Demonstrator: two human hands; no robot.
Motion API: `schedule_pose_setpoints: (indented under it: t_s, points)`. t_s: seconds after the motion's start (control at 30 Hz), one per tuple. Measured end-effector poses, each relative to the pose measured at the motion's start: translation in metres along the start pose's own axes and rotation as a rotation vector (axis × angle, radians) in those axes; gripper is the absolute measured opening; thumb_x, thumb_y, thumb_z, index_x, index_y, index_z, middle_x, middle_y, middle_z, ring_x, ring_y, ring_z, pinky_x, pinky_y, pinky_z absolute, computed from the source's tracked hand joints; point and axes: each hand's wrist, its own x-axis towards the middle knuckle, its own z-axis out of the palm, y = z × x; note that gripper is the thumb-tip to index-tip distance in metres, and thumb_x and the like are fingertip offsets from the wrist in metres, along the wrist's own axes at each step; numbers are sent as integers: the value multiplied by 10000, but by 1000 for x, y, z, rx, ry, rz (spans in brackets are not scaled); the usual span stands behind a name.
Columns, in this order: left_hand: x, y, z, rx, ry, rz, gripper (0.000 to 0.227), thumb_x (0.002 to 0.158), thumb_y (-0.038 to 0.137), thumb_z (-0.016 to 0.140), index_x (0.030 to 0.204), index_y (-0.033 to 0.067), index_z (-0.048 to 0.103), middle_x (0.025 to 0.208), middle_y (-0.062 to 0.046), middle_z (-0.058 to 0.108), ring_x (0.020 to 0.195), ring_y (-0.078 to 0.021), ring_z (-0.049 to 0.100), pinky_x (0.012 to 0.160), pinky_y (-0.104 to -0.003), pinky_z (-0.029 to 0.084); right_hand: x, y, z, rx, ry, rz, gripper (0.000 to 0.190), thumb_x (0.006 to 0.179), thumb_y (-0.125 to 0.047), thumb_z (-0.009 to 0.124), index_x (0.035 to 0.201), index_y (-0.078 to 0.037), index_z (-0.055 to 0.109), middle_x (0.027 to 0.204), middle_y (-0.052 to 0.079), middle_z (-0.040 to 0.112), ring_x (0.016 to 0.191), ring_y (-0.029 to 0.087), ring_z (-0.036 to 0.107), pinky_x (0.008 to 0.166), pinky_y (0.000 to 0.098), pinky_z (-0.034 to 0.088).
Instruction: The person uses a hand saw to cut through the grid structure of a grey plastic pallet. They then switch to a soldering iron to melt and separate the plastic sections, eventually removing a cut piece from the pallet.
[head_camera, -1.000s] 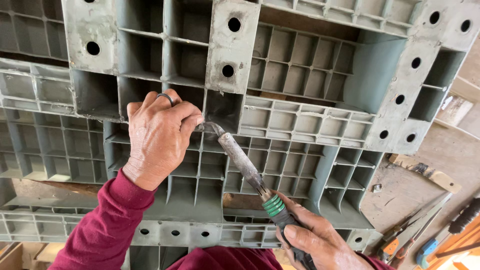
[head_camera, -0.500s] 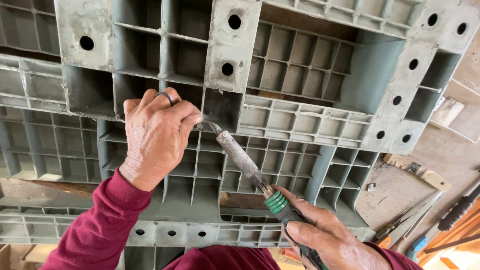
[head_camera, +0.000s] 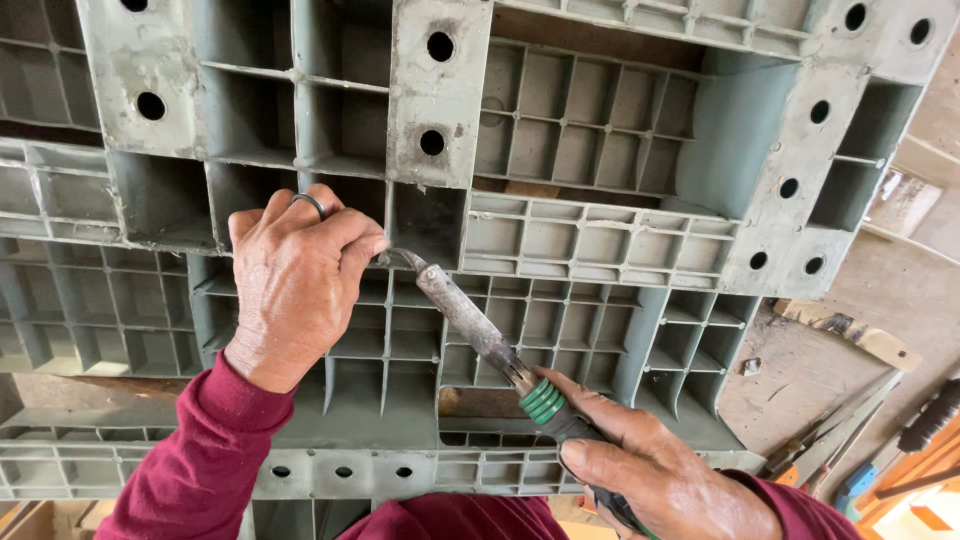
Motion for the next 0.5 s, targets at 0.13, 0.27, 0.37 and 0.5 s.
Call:
schedule_pose_setpoints:
  t_s: [0.13, 0.27, 0.37, 0.5]
  points:
    - [-2, 2, 1, -2, 21, 5, 81, 919, 240, 781, 924, 160, 773, 934, 14, 633, 888, -227, 572, 835, -427, 355, 8, 21, -1, 64, 22, -17, 703, 987, -294, 584, 1642, -181, 355, 795, 2, 502, 725, 126, 505, 660, 289, 449]
    - [-1, 3, -3, -45, 5, -22, 103, 889, 227, 788, 939, 137, 779, 971, -23, 640, 946, -255, 579, 826, -430, 371, 13, 43, 10, -55, 117, -264, 730, 916, -243, 603, 1600, -89, 399, 906, -23, 620, 816, 73, 550, 743, 243, 467]
    - [5, -3, -8, -89, 65, -8, 255, 938, 242, 785, 1127, 75, 742, 1174, -119, 612, 1121, -318, 555, 984, -456, 405, 18, 53, 33, 180, 134, -147, 740, 973, -229, 641, 1649, -182, 342, 728, 52, 463, 540, 152, 401, 490, 315, 357]
    - [17, -18, -4, 0, 115, 38, 587, 1001, 303, 783, 1490, 29, 610, 1686, -253, 329, 1551, -499, 275, 1235, -598, 264, 46, 66, 53, -122, 396, -682, 683, 929, -85, 666, 1555, 25, 414, 992, 91, 589, 807, 150, 506, 722, 296, 417]
